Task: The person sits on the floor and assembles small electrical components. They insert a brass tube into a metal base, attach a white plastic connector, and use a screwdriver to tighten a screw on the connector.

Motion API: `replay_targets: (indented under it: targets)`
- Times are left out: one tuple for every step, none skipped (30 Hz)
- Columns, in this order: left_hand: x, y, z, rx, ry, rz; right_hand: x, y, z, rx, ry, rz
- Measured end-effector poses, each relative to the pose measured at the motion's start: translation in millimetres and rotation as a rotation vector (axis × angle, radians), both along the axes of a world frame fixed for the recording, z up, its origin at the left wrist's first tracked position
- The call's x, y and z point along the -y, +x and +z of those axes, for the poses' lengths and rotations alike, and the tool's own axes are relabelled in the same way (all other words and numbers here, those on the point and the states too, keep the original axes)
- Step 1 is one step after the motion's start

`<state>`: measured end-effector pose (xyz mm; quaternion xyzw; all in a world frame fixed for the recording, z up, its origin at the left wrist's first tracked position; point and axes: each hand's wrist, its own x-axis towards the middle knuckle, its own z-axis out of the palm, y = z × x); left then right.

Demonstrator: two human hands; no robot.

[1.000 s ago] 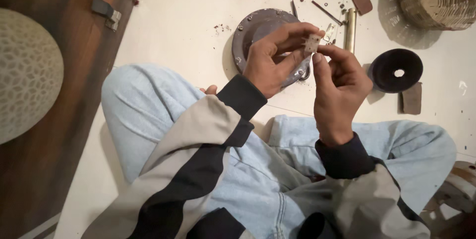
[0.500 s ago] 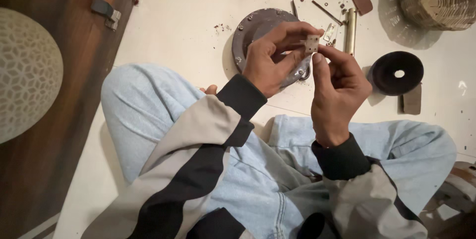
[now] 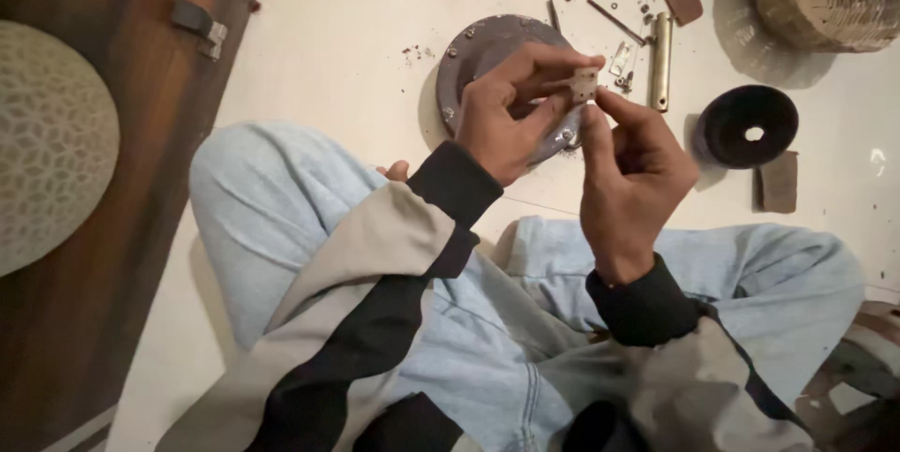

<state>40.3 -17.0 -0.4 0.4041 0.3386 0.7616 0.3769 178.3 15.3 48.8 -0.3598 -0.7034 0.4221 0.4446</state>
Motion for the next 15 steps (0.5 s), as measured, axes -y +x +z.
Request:
replay_targets:
  targets:
    - [0.5, 0.2, 0.4, -0.002, -0.014, 0.010, 0.8, -1.1, 0.1, 0.013, 0.016, -0.010]
    - [1.4, 0.6, 0.7, -0.003, -0.029, 0.020, 1.4, -1.7, 0.3, 0.020, 0.018, -0.015]
    - [2.3, 0.9, 1.1, -0.004, -0.045, 0.031, 1.9, -2.5, 0.5, 0.026, 0.020, -0.019]
    - [2.1, 1.1, 1.5, -0.008, -0.046, 0.027, 1.4, -3.1, 0.7, 0.031, 0.022, -0.022]
    - [2.0, 1.3, 2.0, -0.011, -0.046, 0.025, 0.7, -3.4, 1.1, 0.022, 0.036, -0.011]
    - [1.8, 1.6, 2.3, -0.014, -0.046, 0.023, 0.0, -3.5, 1.2, 0.013, 0.050, 0.000]
    - [1.8, 2.0, 2.5, -0.030, -0.041, 0.031, 0.0, -3.4, 1.1, 0.005, 0.063, 0.010]
    - [0.9, 2.3, 2.7, -0.046, -0.036, 0.040, -0.6, -3.3, 0.8, -0.010, 0.042, 0.005]
    - [0.5, 2.6, 2.8, -0.062, -0.030, 0.048, -0.6, -3.5, 0.2, -0.026, 0.020, -0.001]
    - [0.5, 3.1, 2.7, -0.053, -0.027, 0.041, -0.5, -3.4, -0.5, -0.041, -0.002, -0.007]
    - [0.4, 3.2, 2.5, -0.045, -0.023, 0.034, -0.3, -3.7, -1.3, -0.091, -0.048, 0.000]
    - [0.0, 3.1, 2.2, -0.039, -0.020, 0.028, -0.9, -4.3, -2.2, -0.141, -0.095, 0.007]
    - [0.2, 3.5, 1.8, -0.034, -0.022, 0.031, -0.8, -4.0, -2.6, -0.189, -0.143, 0.013]
    - [-0.1, 3.6, 1.2, -0.033, -0.023, 0.035, -1.6, -3.9, -2.8, -0.188, -0.157, 0.020]
    - [-0.1, 2.8, 0.6, -0.034, -0.023, 0.041, -2.8, -4.5, -2.9, -0.190, -0.171, 0.028]
